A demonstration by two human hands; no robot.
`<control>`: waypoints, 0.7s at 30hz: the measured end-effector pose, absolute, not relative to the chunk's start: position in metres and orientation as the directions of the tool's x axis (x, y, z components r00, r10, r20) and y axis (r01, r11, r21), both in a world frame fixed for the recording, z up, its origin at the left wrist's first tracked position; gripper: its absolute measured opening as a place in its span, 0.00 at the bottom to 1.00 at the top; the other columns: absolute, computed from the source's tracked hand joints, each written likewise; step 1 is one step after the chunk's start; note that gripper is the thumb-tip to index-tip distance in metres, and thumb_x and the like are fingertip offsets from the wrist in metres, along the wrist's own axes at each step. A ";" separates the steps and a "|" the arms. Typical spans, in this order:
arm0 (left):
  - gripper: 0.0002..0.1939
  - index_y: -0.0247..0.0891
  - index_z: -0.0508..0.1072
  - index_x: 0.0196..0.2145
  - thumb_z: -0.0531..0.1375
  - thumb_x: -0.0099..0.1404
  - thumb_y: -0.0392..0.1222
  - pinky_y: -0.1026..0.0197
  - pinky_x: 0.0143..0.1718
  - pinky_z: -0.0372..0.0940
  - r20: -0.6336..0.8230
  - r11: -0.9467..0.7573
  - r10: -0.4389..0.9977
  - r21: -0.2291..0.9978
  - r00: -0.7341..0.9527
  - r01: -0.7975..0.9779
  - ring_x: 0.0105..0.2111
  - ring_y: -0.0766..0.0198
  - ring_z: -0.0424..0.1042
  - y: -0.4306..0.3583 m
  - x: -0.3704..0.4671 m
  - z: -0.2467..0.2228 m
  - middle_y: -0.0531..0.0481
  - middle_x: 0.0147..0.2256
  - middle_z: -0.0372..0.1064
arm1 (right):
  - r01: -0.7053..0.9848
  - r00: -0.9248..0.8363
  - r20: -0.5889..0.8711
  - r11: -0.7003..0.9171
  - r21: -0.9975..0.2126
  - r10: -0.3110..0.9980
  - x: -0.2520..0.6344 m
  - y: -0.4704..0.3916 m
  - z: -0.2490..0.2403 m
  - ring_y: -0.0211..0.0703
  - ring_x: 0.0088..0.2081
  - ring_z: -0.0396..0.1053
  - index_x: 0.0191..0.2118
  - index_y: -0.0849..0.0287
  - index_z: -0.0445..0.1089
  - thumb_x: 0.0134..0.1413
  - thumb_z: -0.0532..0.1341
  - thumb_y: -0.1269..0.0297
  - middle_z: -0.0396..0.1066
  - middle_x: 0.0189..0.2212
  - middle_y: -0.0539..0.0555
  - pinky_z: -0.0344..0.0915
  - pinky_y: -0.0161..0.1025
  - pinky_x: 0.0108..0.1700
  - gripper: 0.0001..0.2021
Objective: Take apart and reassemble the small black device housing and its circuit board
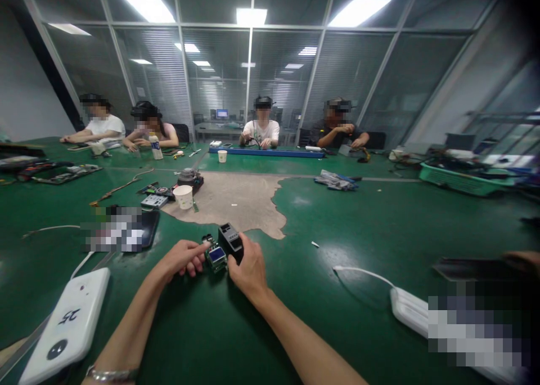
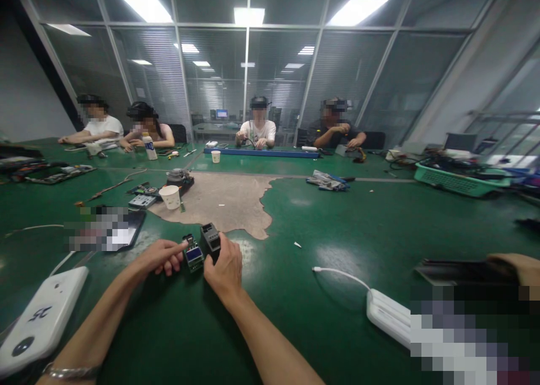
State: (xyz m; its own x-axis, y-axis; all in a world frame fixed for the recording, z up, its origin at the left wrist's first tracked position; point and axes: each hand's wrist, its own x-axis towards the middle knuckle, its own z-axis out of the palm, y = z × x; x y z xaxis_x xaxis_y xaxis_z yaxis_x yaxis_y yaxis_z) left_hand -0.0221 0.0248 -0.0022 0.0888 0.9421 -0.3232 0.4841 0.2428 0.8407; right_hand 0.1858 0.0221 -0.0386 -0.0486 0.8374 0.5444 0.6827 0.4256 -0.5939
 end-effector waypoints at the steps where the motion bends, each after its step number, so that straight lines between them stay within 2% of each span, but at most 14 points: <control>1: 0.31 0.34 0.69 0.29 0.52 0.52 0.69 0.68 0.14 0.48 -0.324 0.232 0.940 0.837 0.107 0.495 0.18 0.66 0.68 0.024 -0.022 -0.002 0.44 0.24 0.73 | 0.685 -0.053 0.553 0.433 -0.586 0.831 0.186 0.022 -0.038 0.53 0.48 0.62 0.58 0.61 0.57 0.45 0.58 0.68 0.65 0.49 0.59 0.57 0.50 0.53 0.30; 5: 0.29 0.34 0.69 0.29 0.54 0.53 0.67 0.68 0.15 0.48 -0.350 0.222 0.924 0.819 0.152 0.529 0.17 0.67 0.68 0.024 -0.020 0.000 0.43 0.25 0.74 | 0.684 -0.056 0.585 0.458 -0.567 0.809 0.186 0.021 -0.037 0.53 0.52 0.58 0.60 0.63 0.54 0.44 0.58 0.68 0.62 0.52 0.60 0.55 0.49 0.55 0.33; 15: 0.31 0.34 0.71 0.29 0.54 0.51 0.69 0.68 0.15 0.48 -0.335 0.241 0.934 0.847 0.125 0.473 0.17 0.66 0.68 0.021 -0.017 0.004 0.43 0.25 0.74 | 0.685 -0.086 0.572 0.465 -0.561 0.816 0.187 0.019 -0.035 0.52 0.46 0.63 0.58 0.60 0.58 0.47 0.58 0.70 0.67 0.46 0.60 0.59 0.51 0.50 0.29; 21: 0.35 0.33 0.72 0.29 0.50 0.51 0.72 0.66 0.17 0.51 -0.326 0.286 0.945 0.872 0.035 0.397 0.18 0.64 0.69 0.025 -0.024 -0.003 0.42 0.24 0.74 | 0.609 -0.018 0.568 0.460 -0.646 0.822 0.187 0.021 -0.033 0.51 0.46 0.65 0.60 0.60 0.56 0.52 0.58 0.65 0.68 0.46 0.59 0.60 0.49 0.50 0.28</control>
